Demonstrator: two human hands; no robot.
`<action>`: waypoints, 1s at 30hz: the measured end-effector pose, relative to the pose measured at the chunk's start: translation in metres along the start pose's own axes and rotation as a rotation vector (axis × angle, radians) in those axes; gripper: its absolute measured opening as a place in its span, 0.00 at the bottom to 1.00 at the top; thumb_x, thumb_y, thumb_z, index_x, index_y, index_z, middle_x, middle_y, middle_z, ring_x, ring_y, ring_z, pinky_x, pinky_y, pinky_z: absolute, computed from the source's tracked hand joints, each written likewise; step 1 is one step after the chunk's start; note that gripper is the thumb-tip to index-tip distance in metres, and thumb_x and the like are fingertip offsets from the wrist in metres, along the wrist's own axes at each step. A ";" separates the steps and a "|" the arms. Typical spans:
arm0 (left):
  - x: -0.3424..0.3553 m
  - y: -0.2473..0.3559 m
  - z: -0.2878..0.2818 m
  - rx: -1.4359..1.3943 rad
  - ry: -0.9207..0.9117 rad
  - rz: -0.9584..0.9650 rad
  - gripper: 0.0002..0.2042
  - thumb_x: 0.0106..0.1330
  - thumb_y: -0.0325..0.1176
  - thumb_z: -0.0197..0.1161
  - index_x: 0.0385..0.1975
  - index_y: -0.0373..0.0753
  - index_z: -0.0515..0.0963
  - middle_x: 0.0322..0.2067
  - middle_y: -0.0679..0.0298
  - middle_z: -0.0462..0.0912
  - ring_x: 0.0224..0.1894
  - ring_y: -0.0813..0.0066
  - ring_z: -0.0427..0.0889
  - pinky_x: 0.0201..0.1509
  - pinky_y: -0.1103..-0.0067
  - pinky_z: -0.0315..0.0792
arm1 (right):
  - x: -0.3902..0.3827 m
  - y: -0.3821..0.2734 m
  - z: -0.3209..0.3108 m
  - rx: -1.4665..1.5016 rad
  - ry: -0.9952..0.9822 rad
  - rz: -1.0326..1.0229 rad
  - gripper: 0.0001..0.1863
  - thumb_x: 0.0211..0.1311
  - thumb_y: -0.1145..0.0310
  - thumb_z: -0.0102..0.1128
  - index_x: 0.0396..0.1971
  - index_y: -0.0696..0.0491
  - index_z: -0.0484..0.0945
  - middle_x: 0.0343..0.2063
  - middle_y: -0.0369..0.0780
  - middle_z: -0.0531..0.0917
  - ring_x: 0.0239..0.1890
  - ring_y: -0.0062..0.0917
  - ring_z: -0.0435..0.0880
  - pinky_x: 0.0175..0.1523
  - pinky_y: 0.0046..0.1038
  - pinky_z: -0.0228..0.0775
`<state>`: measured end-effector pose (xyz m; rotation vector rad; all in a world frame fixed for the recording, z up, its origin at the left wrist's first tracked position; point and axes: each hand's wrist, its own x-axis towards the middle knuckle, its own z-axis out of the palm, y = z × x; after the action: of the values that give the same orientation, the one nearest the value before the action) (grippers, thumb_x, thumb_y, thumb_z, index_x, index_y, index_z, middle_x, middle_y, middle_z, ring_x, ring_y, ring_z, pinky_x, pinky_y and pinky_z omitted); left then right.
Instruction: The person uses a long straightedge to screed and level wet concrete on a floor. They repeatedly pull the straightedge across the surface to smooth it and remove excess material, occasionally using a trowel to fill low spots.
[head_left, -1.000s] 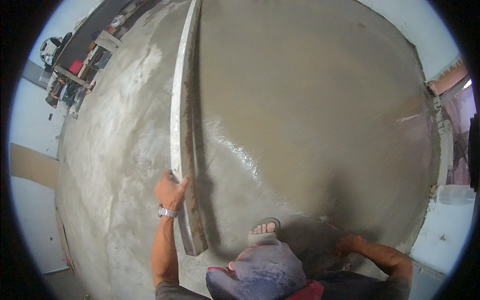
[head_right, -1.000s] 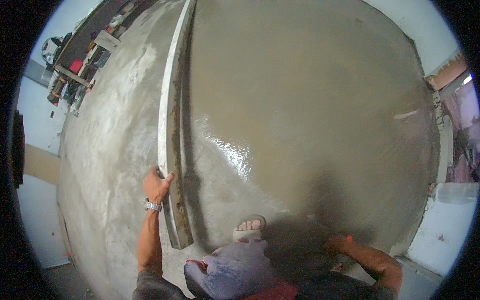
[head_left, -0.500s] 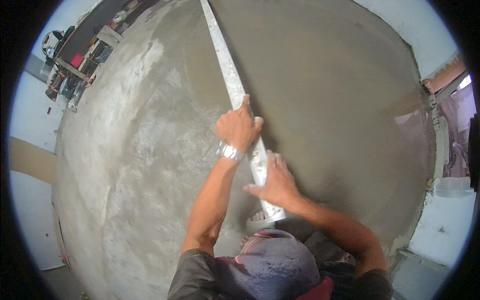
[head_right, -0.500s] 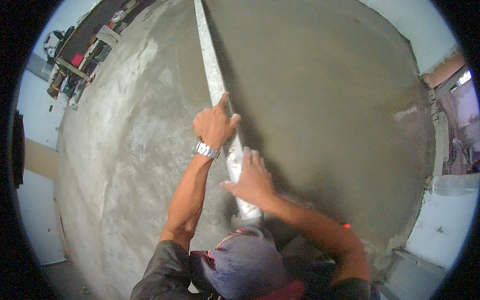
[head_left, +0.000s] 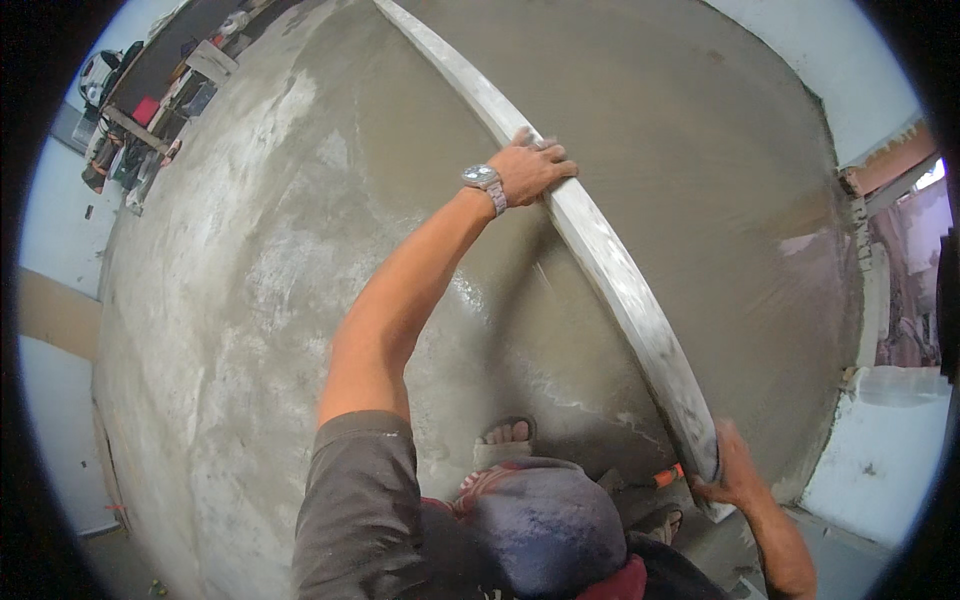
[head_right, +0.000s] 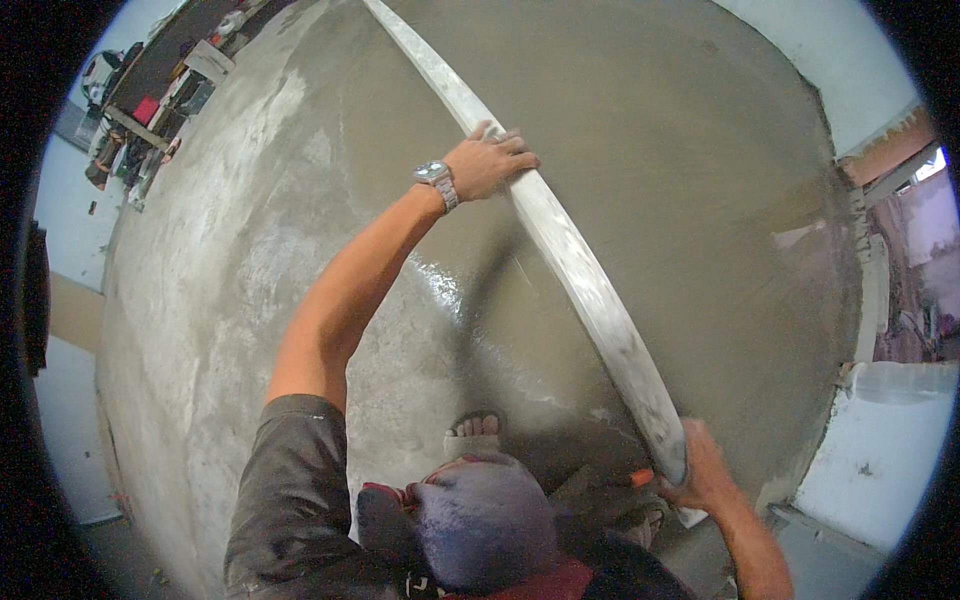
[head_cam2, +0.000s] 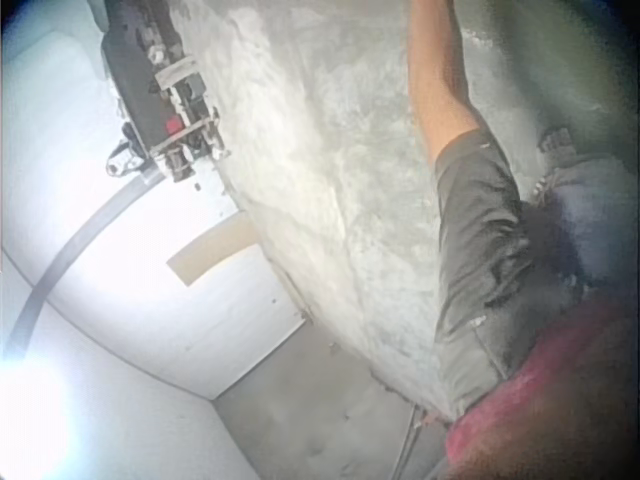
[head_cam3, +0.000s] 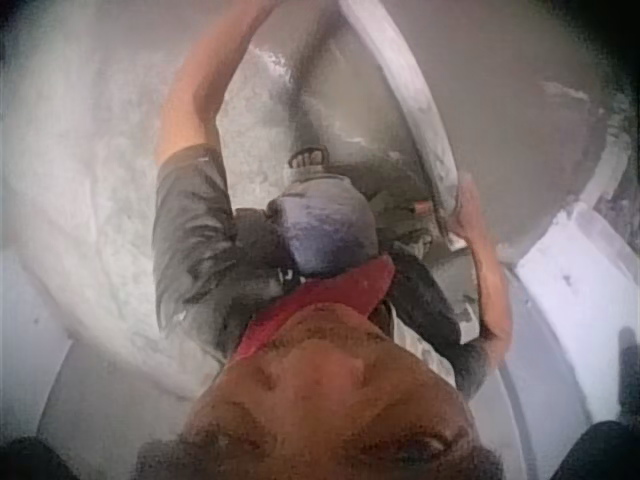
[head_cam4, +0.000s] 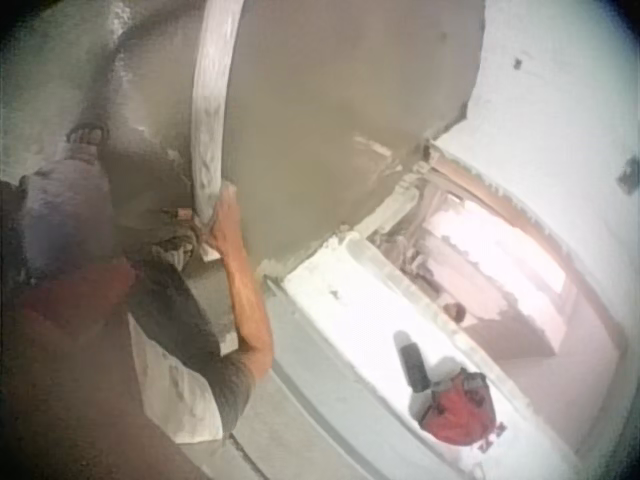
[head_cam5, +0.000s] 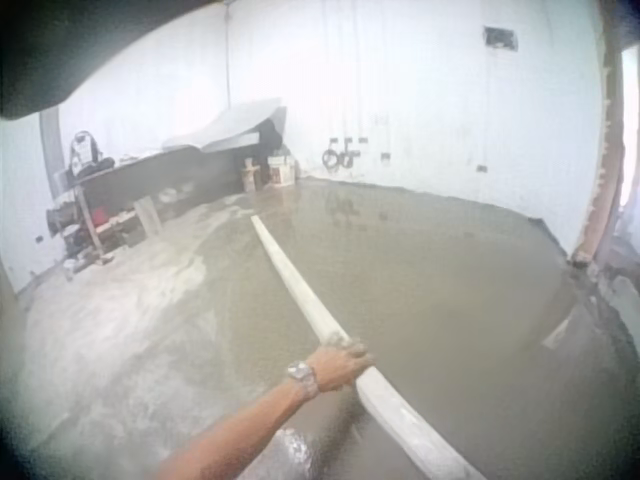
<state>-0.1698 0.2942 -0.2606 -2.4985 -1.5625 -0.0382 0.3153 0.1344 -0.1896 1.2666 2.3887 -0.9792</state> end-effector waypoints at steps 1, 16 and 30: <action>0.011 0.004 0.003 -0.074 -0.034 0.033 0.25 0.52 0.33 0.66 0.54 0.53 0.72 0.50 0.67 0.76 0.55 0.66 0.75 0.68 0.58 0.56 | -0.013 0.015 0.000 0.003 0.009 0.062 0.46 0.31 0.68 0.74 0.57 0.57 0.61 0.50 0.51 0.69 0.56 0.48 0.67 0.59 0.41 0.62; 0.085 0.140 0.037 -0.253 0.041 0.044 0.12 0.63 0.35 0.54 0.43 0.41 0.78 0.44 0.57 0.78 0.48 0.61 0.79 0.50 0.63 0.72 | -0.005 0.201 -0.022 -0.690 0.433 0.575 0.43 0.48 0.75 0.66 0.65 0.58 0.53 0.62 0.51 0.62 0.63 0.46 0.61 0.67 0.41 0.52; 0.149 0.166 0.111 -0.284 0.022 -0.095 0.13 0.67 0.35 0.48 0.44 0.41 0.78 0.46 0.56 0.78 0.52 0.59 0.76 0.52 0.60 0.66 | -0.059 0.049 0.075 -0.327 0.035 0.582 0.50 0.44 0.79 0.62 0.69 0.48 0.46 0.58 0.50 0.66 0.58 0.48 0.66 0.63 0.41 0.57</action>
<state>0.0352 0.3759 -0.3757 -2.6158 -1.7762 -0.3213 0.3838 0.0666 -0.2364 1.6975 1.9044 -0.3793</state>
